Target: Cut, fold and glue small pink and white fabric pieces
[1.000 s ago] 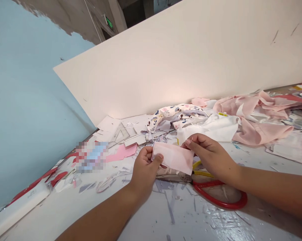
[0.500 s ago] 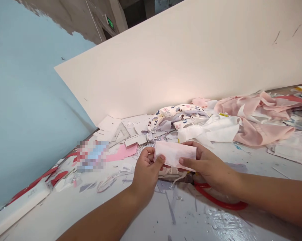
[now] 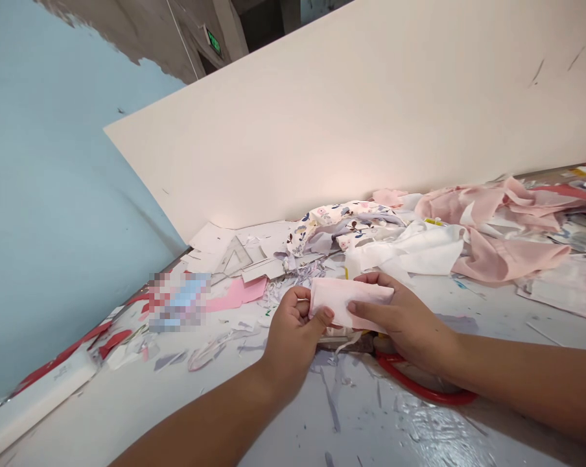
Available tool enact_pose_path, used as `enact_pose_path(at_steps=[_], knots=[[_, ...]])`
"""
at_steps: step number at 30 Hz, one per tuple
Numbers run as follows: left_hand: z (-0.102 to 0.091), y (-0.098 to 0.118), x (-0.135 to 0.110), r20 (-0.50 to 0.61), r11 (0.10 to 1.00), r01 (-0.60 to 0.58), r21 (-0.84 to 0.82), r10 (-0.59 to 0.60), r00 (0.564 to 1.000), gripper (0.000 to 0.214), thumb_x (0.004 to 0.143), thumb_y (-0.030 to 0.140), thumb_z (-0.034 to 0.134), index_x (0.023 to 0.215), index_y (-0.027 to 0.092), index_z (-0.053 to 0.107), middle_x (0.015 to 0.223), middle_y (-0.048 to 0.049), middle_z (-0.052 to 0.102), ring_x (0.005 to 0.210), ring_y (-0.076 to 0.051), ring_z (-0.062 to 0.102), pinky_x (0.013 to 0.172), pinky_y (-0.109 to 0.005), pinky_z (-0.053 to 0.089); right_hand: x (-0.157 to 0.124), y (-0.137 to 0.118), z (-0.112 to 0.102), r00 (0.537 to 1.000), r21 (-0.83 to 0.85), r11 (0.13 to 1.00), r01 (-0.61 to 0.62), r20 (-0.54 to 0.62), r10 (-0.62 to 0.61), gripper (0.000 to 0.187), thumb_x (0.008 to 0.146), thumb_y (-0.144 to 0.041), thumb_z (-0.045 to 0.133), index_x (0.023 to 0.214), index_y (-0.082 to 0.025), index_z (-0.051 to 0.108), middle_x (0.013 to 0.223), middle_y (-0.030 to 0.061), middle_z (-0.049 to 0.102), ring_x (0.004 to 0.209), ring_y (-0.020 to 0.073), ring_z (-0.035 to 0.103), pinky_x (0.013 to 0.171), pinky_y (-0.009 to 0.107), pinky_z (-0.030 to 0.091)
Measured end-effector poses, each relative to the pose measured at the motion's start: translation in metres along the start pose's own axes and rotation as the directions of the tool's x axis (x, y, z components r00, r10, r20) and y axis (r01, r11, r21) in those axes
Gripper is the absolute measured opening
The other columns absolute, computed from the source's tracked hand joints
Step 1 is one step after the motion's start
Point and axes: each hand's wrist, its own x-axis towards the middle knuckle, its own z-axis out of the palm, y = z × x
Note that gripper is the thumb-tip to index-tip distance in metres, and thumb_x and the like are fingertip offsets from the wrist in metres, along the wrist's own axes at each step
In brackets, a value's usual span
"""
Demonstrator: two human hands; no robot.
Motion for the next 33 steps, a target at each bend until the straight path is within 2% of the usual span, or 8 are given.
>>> enact_pose_path(at_steps=[4, 6, 13, 18, 21, 25, 29, 33], knots=[[0.0, 0.008, -0.004, 0.033, 0.997, 0.073, -0.032, -0.072, 0.997, 0.032, 0.069, 0.037, 0.065, 0.09, 0.02, 0.048, 0.065, 0.0007, 0.06, 0.055, -0.012, 0.058, 0.049, -0.021, 0.043, 0.003, 0.003, -0.002, 0.999, -0.027, 0.999, 0.035, -0.01, -0.035, 0.038, 0.065, -0.028, 0.07, 0.092, -0.023, 0.043, 0.072, 0.0006, 0.06, 0.062, 0.0184, 0.061, 0.056, 0.033, 0.049], [-0.001, 0.01, -0.004, 0.033, 0.994, 0.095, -0.044, -0.094, 0.995, 0.028, 0.072, 0.04, 0.061, 0.088, 0.02, 0.05, 0.062, 0.0008, 0.059, 0.054, -0.012, 0.058, 0.048, -0.021, 0.043, 0.003, 0.003, -0.002, 0.999, -0.052, 0.998, 0.034, -0.008, -0.034, 0.038, 0.066, -0.029, 0.07, 0.092, -0.023, 0.043, 0.072, 0.0005, 0.06, 0.06, 0.018, 0.061, 0.054, 0.032, 0.049], [-0.004, 0.003, 0.003, 0.005, 0.995, 0.079, -0.055, -0.079, 0.997, 0.027, 0.071, 0.04, 0.062, 0.084, 0.017, 0.056, 0.065, -0.0012, 0.062, 0.057, -0.013, 0.06, 0.057, -0.027, 0.048, 0.001, 0.003, -0.003, 1.0, -0.13, 0.991, 0.03, -0.006, -0.031, 0.04, 0.066, -0.03, 0.069, 0.094, -0.023, 0.042, 0.067, -0.0009, 0.059, 0.055, 0.0172, 0.06, 0.046, 0.028, 0.045], [-0.003, 0.004, 0.002, 0.035, 0.996, 0.069, -0.052, -0.067, 0.997, 0.024, 0.073, 0.038, 0.061, 0.084, 0.017, 0.056, 0.069, -0.0018, 0.063, 0.062, -0.015, 0.063, 0.062, -0.03, 0.05, 0.004, 0.006, -0.004, 0.997, -0.128, 0.989, 0.076, -0.007, -0.078, 0.034, 0.068, -0.031, 0.068, 0.091, -0.023, 0.044, 0.073, 0.0002, 0.06, 0.062, 0.0177, 0.061, 0.054, 0.03, 0.048], [-0.003, 0.005, 0.001, 0.039, 0.995, 0.079, -0.066, -0.077, 0.996, 0.026, 0.072, 0.038, 0.062, 0.085, 0.016, 0.056, 0.071, -0.0029, 0.064, 0.062, -0.016, 0.063, 0.063, -0.031, 0.05, 0.005, 0.007, -0.005, 0.997, -0.123, 0.989, 0.078, -0.009, -0.08, 0.031, 0.07, -0.033, 0.067, 0.089, -0.024, 0.044, 0.071, -0.0011, 0.059, 0.06, 0.0164, 0.06, 0.053, 0.029, 0.047], [-0.004, 0.005, 0.002, 0.051, 0.99, 0.105, -0.091, -0.101, 0.994, 0.025, 0.072, 0.036, 0.063, 0.086, 0.017, 0.056, 0.071, -0.0024, 0.063, 0.062, -0.015, 0.063, 0.06, -0.029, 0.05, 0.004, 0.007, -0.005, 0.997, -0.11, 0.992, 0.067, -0.022, -0.07, 0.031, 0.07, -0.033, 0.067, 0.087, -0.024, 0.043, 0.07, -0.0015, 0.059, 0.061, 0.0162, 0.059, 0.052, 0.028, 0.047], [-0.007, 0.009, 0.002, 0.02, 0.984, 0.123, -0.128, -0.122, 0.992, 0.021, 0.074, 0.037, 0.059, 0.08, 0.017, 0.055, 0.062, 0.0014, 0.058, 0.057, -0.012, 0.06, 0.054, -0.023, 0.047, 0.004, 0.007, -0.005, 0.997, -0.097, 0.994, 0.057, -0.037, -0.061, 0.033, 0.068, -0.033, 0.068, 0.088, -0.023, 0.043, 0.071, -0.0008, 0.06, 0.064, 0.018, 0.061, 0.054, 0.029, 0.048], [-0.006, 0.014, 0.0, 0.064, 0.976, 0.201, -0.086, -0.196, 0.979, 0.027, 0.067, 0.035, 0.068, 0.081, 0.017, 0.054, 0.062, 0.0009, 0.058, 0.057, -0.013, 0.06, 0.048, -0.021, 0.045, 0.004, 0.007, -0.005, 0.997, -0.089, 0.994, 0.058, -0.049, -0.063, 0.036, 0.065, -0.034, 0.069, 0.088, -0.022, 0.043, 0.068, -0.0013, 0.059, 0.058, 0.0166, 0.059, 0.05, 0.028, 0.047]])
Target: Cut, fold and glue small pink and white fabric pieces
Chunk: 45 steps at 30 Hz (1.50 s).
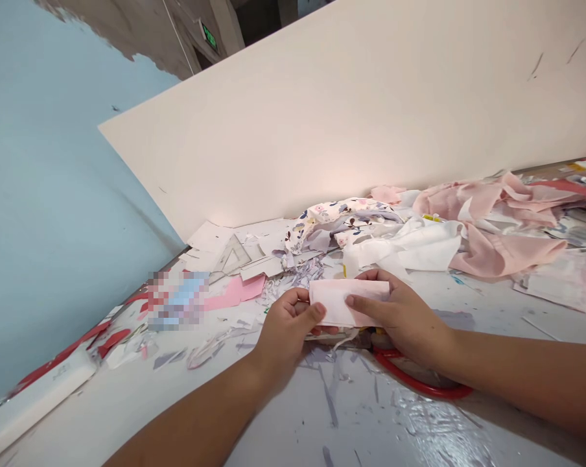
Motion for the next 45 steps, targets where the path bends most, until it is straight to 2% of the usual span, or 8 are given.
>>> enact_pose_path(at_steps=[5, 11, 20, 26, 31, 34, 38, 45], knots=[[0.0, -0.003, 0.002, -0.004, 0.998, -0.051, 0.045, 0.051, 0.999, 0.026, 0.065, 0.03, 0.07, 0.08, 0.015, 0.056, 0.063, -0.001, 0.061, 0.056, -0.011, 0.06, 0.053, -0.022, 0.046, -0.001, -0.001, 0.001, 1.0, 0.041, 0.999, 0.006, 0.024, -0.007, 0.033, 0.067, -0.032, 0.069, 0.086, -0.022, 0.045, 0.066, -0.003, 0.058, 0.056, 0.0142, 0.058, 0.049, 0.025, 0.048], [-0.006, -0.005, 0.01, -0.067, 0.993, -0.101, 0.06, 0.105, 0.992, 0.023, 0.067, 0.03, 0.069, 0.077, 0.016, 0.055, 0.063, 0.0001, 0.061, 0.053, -0.008, 0.059, 0.053, -0.019, 0.042, 0.001, 0.0, 0.001, 0.993, 0.124, 0.992, -0.026, 0.12, 0.011, 0.02, 0.075, -0.03, 0.061, 0.09, -0.02, 0.053, 0.085, 0.0018, 0.066, 0.068, 0.0137, 0.062, 0.059, 0.026, 0.052], [-0.008, -0.012, 0.014, -0.138, 0.97, -0.195, 0.141, 0.215, 0.967, 0.019, 0.071, 0.032, 0.065, 0.08, 0.018, 0.057, 0.068, 0.0007, 0.061, 0.062, -0.011, 0.062, 0.056, -0.02, 0.043, 0.005, 0.002, 0.003, 0.992, 0.163, 0.986, -0.04, 0.124, 0.02, 0.018, 0.078, -0.025, 0.059, 0.095, -0.022, 0.055, 0.086, 0.0012, 0.068, 0.07, 0.0137, 0.064, 0.061, 0.024, 0.053], [-0.008, -0.012, 0.013, -0.124, 0.968, -0.192, 0.16, 0.212, 0.969, 0.02, 0.072, 0.035, 0.063, 0.083, 0.018, 0.057, 0.067, 0.0008, 0.06, 0.062, -0.012, 0.063, 0.058, -0.022, 0.045, 0.004, 0.001, 0.003, 0.993, 0.153, 0.987, -0.041, 0.115, 0.023, 0.022, 0.078, -0.028, 0.059, 0.098, -0.022, 0.053, 0.086, 0.0021, 0.067, 0.063, 0.0128, 0.063, 0.06, 0.026, 0.052], [-0.004, -0.011, 0.008, -0.099, 0.973, -0.189, 0.13, 0.202, 0.974, 0.022, 0.073, 0.036, 0.062, 0.084, 0.018, 0.056, 0.071, -0.0005, 0.061, 0.066, -0.014, 0.064, 0.059, -0.023, 0.045, 0.003, 0.002, 0.002, 0.993, 0.064, 0.998, 0.013, 0.119, -0.021, 0.034, 0.067, -0.023, 0.069, 0.096, -0.019, 0.052, 0.085, 0.0023, 0.066, 0.07, 0.0157, 0.062, 0.063, 0.028, 0.052], [0.0, -0.008, 0.003, -0.053, 0.982, -0.17, 0.083, 0.175, 0.983, 0.022, 0.073, 0.035, 0.062, 0.086, 0.018, 0.056, 0.071, -0.0008, 0.061, 0.066, -0.014, 0.064, 0.061, -0.023, 0.046, 0.002, 0.001, 0.002, 0.998, -0.002, 1.0, 0.027, 0.055, -0.027, 0.037, 0.064, -0.021, 0.07, 0.095, -0.018, 0.051, 0.078, 0.0015, 0.066, 0.064, 0.0152, 0.061, 0.06, 0.029, 0.051], [0.003, -0.004, 0.0, -0.011, 0.993, -0.112, 0.039, 0.113, 0.994, 0.029, 0.071, 0.032, 0.065, 0.094, 0.019, 0.056, 0.073, -0.002, 0.062, 0.064, -0.013, 0.062, 0.06, -0.024, 0.047, 0.001, -0.001, 0.004, 0.998, 0.007, 0.999, 0.039, 0.056, -0.04, 0.037, 0.061, -0.018, 0.07, 0.093, -0.016, 0.051, 0.074, 0.0017, 0.065, 0.063, 0.0153, 0.06, 0.058, 0.028, 0.05], [-0.003, -0.011, 0.01, -0.064, 0.985, -0.156, 0.071, 0.16, 0.985, 0.032, 0.068, 0.034, 0.067, 0.094, 0.019, 0.058, 0.071, -0.001, 0.062, 0.061, -0.014, 0.063, 0.06, -0.025, 0.047, -0.001, -0.002, 0.004, 0.996, 0.042, 0.998, 0.037, 0.079, -0.04, 0.031, 0.069, -0.021, 0.067, 0.094, -0.019, 0.049, 0.076, 0.0012, 0.065, 0.066, 0.0156, 0.062, 0.063, 0.029, 0.052]])
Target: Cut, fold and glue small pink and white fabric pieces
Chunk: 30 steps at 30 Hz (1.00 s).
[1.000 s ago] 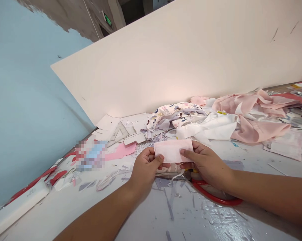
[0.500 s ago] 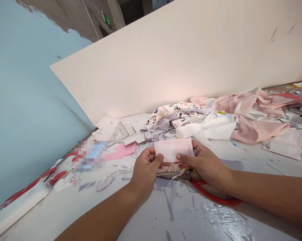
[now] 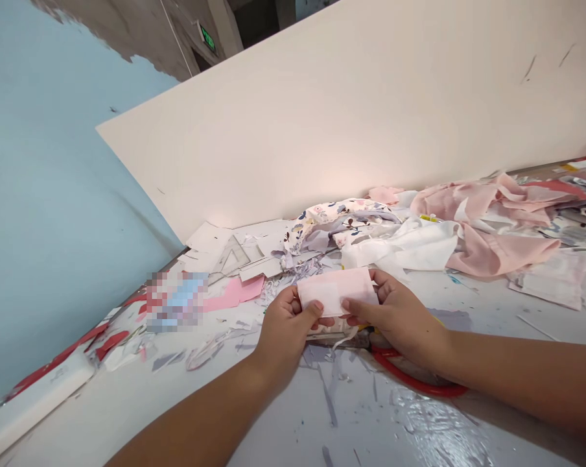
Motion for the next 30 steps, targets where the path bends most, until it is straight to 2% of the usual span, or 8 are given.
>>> enact_pose_path(at_steps=[4, 10, 19, 23, 27, 30], knots=[[-0.005, -0.004, 0.004, -0.049, 0.996, -0.049, 0.071, 0.052, 0.997, 0.027, 0.07, 0.035, 0.065, 0.09, 0.018, 0.058, 0.073, -0.0015, 0.062, 0.063, -0.014, 0.062, 0.058, -0.025, 0.047, 0.0, -0.001, 0.001, 1.0, 0.063, 0.998, -0.022, -0.001, 0.022, 0.027, 0.071, -0.024, 0.066, 0.093, -0.021, 0.05, 0.079, 0.0002, 0.067, 0.071, 0.0145, 0.065, 0.069, 0.027, 0.053], [-0.005, 0.001, 0.002, -0.008, 0.999, -0.034, 0.037, 0.034, 0.999, 0.021, 0.07, 0.032, 0.065, 0.082, 0.018, 0.056, 0.068, 0.0015, 0.057, 0.057, -0.009, 0.054, 0.055, -0.023, 0.046, 0.001, 0.0, 0.002, 0.999, 0.069, 0.998, -0.013, -0.03, 0.015, 0.029, 0.064, -0.029, 0.072, 0.087, -0.021, 0.055, 0.077, 0.0005, 0.069, 0.069, 0.0164, 0.065, 0.067, 0.029, 0.055], [-0.004, -0.003, 0.003, 0.002, 0.998, -0.036, 0.055, 0.036, 0.999, 0.031, 0.072, 0.035, 0.062, 0.097, 0.018, 0.054, 0.074, -0.0014, 0.06, 0.057, -0.009, 0.054, 0.056, -0.023, 0.046, 0.001, 0.001, 0.0, 1.0, 0.067, 0.998, -0.016, 0.01, 0.015, 0.029, 0.069, -0.027, 0.068, 0.091, -0.021, 0.052, 0.086, 0.001, 0.067, 0.075, 0.0158, 0.065, 0.072, 0.029, 0.053], [0.001, 0.001, -0.003, 0.033, 1.0, -0.004, 0.001, 0.004, 0.999, 0.033, 0.07, 0.035, 0.064, 0.096, 0.018, 0.053, 0.072, -0.0015, 0.06, 0.057, -0.01, 0.056, 0.056, -0.024, 0.047, 0.0, -0.002, 0.0, 0.999, -0.005, 0.999, -0.033, 0.003, 0.033, 0.033, 0.065, -0.02, 0.07, 0.091, -0.019, 0.05, 0.08, 0.001, 0.066, 0.069, 0.0165, 0.064, 0.062, 0.028, 0.052], [0.006, 0.007, -0.008, 0.1, 0.997, 0.056, -0.06, -0.05, 0.994, 0.034, 0.069, 0.035, 0.065, 0.096, 0.018, 0.053, 0.086, -0.0057, 0.063, 0.064, -0.015, 0.062, 0.063, -0.029, 0.049, -0.001, -0.004, 0.002, 0.999, -0.048, 0.998, -0.027, -0.048, 0.024, 0.034, 0.061, -0.016, 0.07, 0.089, -0.018, 0.05, 0.074, 0.0007, 0.065, 0.064, 0.0167, 0.062, 0.056, 0.027, 0.05], [0.005, 0.006, -0.008, 0.093, 0.996, 0.062, -0.057, -0.056, 0.994, 0.034, 0.068, 0.035, 0.066, 0.095, 0.018, 0.054, 0.086, -0.0053, 0.064, 0.064, -0.014, 0.062, 0.064, -0.029, 0.049, 0.0, -0.003, 0.002, 0.998, -0.072, 0.997, -0.006, -0.056, 0.002, 0.034, 0.061, -0.017, 0.07, 0.089, -0.018, 0.05, 0.07, -0.0005, 0.063, 0.06, 0.0153, 0.061, 0.054, 0.026, 0.049]])
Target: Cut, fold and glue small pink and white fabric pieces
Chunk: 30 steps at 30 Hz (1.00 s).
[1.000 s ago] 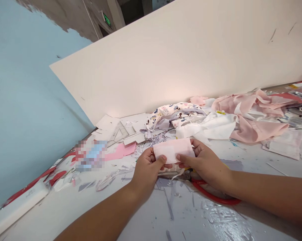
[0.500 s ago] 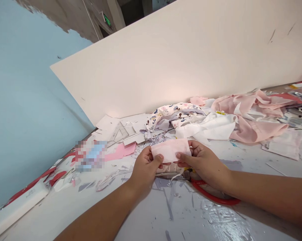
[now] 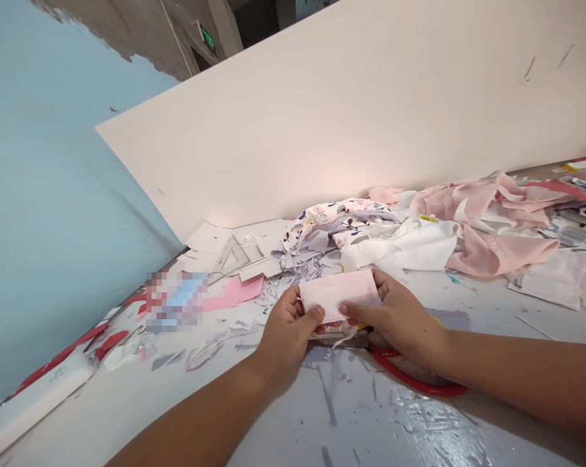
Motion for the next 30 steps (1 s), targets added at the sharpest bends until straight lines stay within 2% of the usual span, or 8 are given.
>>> enact_pose_path(at_steps=[6, 8, 10, 12, 15, 18, 22, 30], knots=[[-0.013, -0.006, 0.012, -0.114, 0.988, -0.1, 0.117, 0.113, 0.987, 0.032, 0.072, 0.033, 0.062, 0.099, 0.019, 0.056, 0.078, -0.0029, 0.064, 0.061, -0.01, 0.058, 0.059, -0.024, 0.046, 0.003, 0.003, -0.005, 0.996, 0.002, 0.999, 0.043, 0.076, -0.043, 0.022, 0.075, -0.031, 0.059, 0.089, -0.023, 0.044, 0.086, -0.0001, 0.059, 0.074, 0.0148, 0.06, 0.068, 0.029, 0.051], [-0.018, -0.002, 0.015, -0.161, 0.981, -0.127, 0.146, 0.15, 0.976, 0.032, 0.072, 0.032, 0.062, 0.1, 0.019, 0.055, 0.081, -0.0029, 0.065, 0.063, -0.011, 0.059, 0.06, -0.023, 0.045, 0.006, -0.002, -0.011, 0.993, -0.137, 0.988, 0.072, 0.1, -0.059, 0.02, 0.077, -0.033, 0.054, 0.09, -0.024, 0.043, 0.085, -0.0007, 0.057, 0.072, 0.0146, 0.059, 0.065, 0.029, 0.05], [-0.022, 0.004, 0.018, -0.209, 0.976, -0.124, 0.179, 0.161, 0.965, 0.031, 0.071, 0.03, 0.062, 0.099, 0.019, 0.055, 0.085, -0.0031, 0.065, 0.066, -0.012, 0.062, 0.061, -0.023, 0.045, 0.006, -0.011, -0.019, 0.992, -0.392, 0.916, 0.084, 0.116, -0.041, 0.022, 0.076, -0.032, 0.053, 0.094, -0.024, 0.044, 0.083, 0.0002, 0.058, 0.067, 0.0148, 0.057, 0.058, 0.028, 0.046], [-0.026, 0.01, 0.021, -0.245, 0.969, -0.104, 0.224, 0.159, 0.956, 0.028, 0.069, 0.029, 0.063, 0.094, 0.018, 0.056, 0.085, -0.0035, 0.066, 0.068, -0.014, 0.063, 0.061, -0.023, 0.045, 0.004, -0.021, -0.028, 0.982, -0.677, 0.723, 0.138, 0.187, -0.012, 0.012, 0.072, -0.027, 0.053, 0.083, -0.023, 0.049, 0.078, 0.0009, 0.058, 0.063, 0.0148, 0.054, 0.054, 0.027, 0.042], [-0.03, 0.014, 0.025, -0.252, 0.954, -0.098, 0.285, 0.173, 0.952, 0.025, 0.068, 0.03, 0.063, 0.087, 0.017, 0.056, 0.081, -0.0033, 0.065, 0.067, -0.015, 0.064, 0.062, -0.025, 0.045, -0.002, -0.029, -0.041, 0.951, -0.926, 0.296, 0.233, 0.281, 0.131, 0.006, 0.06, -0.022, 0.058, 0.065, -0.024, 0.054, 0.064, 0.0016, 0.058, 0.052, 0.018, 0.05, 0.043, 0.027, 0.029], [-0.035, 0.012, 0.029, -0.233, 0.933, -0.108, 0.342, 0.196, 0.953, 0.026, 0.067, 0.033, 0.063, 0.087, 0.018, 0.056, 0.081, -0.0028, 0.065, 0.061, -0.013, 0.061, 0.063, -0.027, 0.045, -0.006, -0.025, -0.049, 0.934, -0.942, 0.129, 0.311, 0.328, 0.141, 0.024, 0.052, -0.009, 0.056, 0.07, -0.025, 0.055, 0.069, 0.0026, 0.06, 0.056, 0.0209, 0.055, 0.042, 0.027, 0.027], [-0.039, 0.008, 0.031, -0.233, 0.865, -0.092, 0.494, 0.233, 0.944, 0.021, 0.07, 0.037, 0.059, 0.081, 0.018, 0.056, 0.076, -0.0007, 0.061, 0.058, -0.011, 0.055, 0.059, -0.025, 0.043, -0.006, -0.02, -0.044, 0.923, -0.935, 0.044, 0.352, 0.354, 0.15, 0.028, 0.051, -0.01, 0.055, 0.074, -0.025, 0.053, 0.073, 0.0046, 0.061, 0.059, 0.0247, 0.058, 0.041, 0.026, 0.027], [-0.047, 0.018, 0.032, -0.236, 0.745, -0.078, 0.663, 0.306, 0.922, 0.018, 0.065, 0.034, 0.061, 0.061, 0.019, 0.052, 0.059, 0.004, 0.045, 0.052, -0.009, 0.041, 0.048, -0.02, 0.032, -0.012, -0.034, -0.039, 0.901, -0.918, 0.073, 0.389, 0.396, 0.175, 0.028, 0.055, -0.009, 0.051, 0.079, -0.025, 0.048, 0.067, 0.004, 0.06, 0.057, 0.0225, 0.057, 0.041, 0.025, 0.027]])
